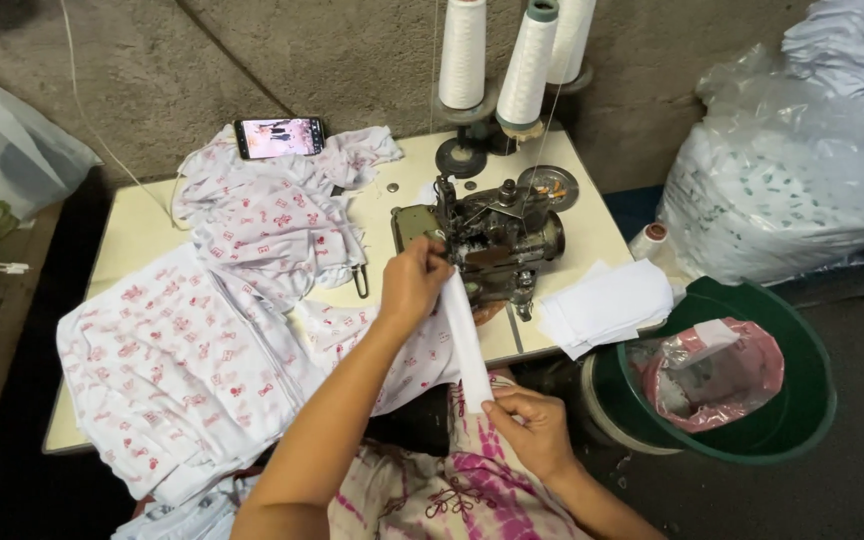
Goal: Sorting and folding small fabric garment pieces at a sewing workstation.
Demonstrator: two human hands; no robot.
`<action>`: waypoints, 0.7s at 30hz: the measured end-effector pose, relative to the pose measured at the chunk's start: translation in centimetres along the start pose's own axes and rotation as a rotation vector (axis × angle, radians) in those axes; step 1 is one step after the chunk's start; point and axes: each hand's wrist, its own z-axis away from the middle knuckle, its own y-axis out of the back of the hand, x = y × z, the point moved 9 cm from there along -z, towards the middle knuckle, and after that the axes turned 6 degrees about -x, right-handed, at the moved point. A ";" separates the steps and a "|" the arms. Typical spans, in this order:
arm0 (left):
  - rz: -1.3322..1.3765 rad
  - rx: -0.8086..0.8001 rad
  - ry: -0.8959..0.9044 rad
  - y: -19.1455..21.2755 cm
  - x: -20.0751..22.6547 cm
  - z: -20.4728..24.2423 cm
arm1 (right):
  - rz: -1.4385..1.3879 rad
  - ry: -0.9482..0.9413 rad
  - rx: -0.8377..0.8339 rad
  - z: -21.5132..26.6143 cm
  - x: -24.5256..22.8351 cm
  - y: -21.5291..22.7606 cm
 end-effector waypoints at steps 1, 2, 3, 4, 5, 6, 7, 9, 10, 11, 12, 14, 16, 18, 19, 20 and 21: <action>-0.016 0.065 -0.073 0.3 0.0 0.4 | -0.009 -0.031 0.010 0.3 0.7 -0.1; -0.032 0.130 -0.146 0.5 -0.1 0.8 | -0.018 -0.061 0.020 0.6 1.5 -0.2; -0.032 0.127 -0.144 0.5 -0.2 1.0 | -0.018 -0.064 0.021 0.9 2.0 -0.3; -0.053 0.140 -0.111 0.5 -0.7 1.3 | -0.035 -0.196 0.021 1.3 3.6 -0.6; -0.071 0.153 -0.073 0.5 -1.3 1.6 | -0.051 -0.332 0.018 2.0 5.2 -0.8; -0.069 0.151 -0.067 0.5 -1.3 2.0 | -0.050 -0.338 0.016 2.2 5.2 -0.9; -0.039 0.153 -0.041 0.7 -1.3 2.2 | -0.071 -0.373 0.014 2.3 5.6 -1.0; -0.008 0.159 -0.014 0.9 -1.3 2.4 | -0.090 -0.407 0.010 2.1 5.4 -1.2; -0.008 0.152 0.001 0.9 -1.4 2.4 | -0.199 -0.496 -0.018 2.2 5.7 -1.7; -0.009 0.143 0.012 0.9 -1.3 2.3 | -0.309 -0.583 -0.042 2.3 5.9 -2.3; -0.008 0.142 0.008 1.0 -1.0 2.2 | -0.307 -0.580 -0.039 2.1 6.3 -2.3; 0.011 0.122 0.064 0.9 -1.1 2.4 | -0.408 -0.690 -0.056 3.0 7.8 -2.8; -0.004 0.128 0.037 0.8 -0.8 2.5 | -0.475 -0.705 -0.058 3.5 8.4 -2.9; -0.024 0.139 0.011 0.7 -0.8 2.5 | -0.547 -0.717 -0.065 3.8 9.3 -3.2; -0.041 0.146 -0.018 0.7 -0.8 2.4 | -0.568 -0.736 -0.069 3.9 10.0 -3.4; -0.058 0.153 -0.046 0.6 -0.8 2.3 | -0.590 -0.754 -0.073 4.1 10.6 -3.6; -0.061 0.152 -0.046 0.0 -1.5 2.1 | -0.593 -0.754 -0.073 4.2 11.0 -3.8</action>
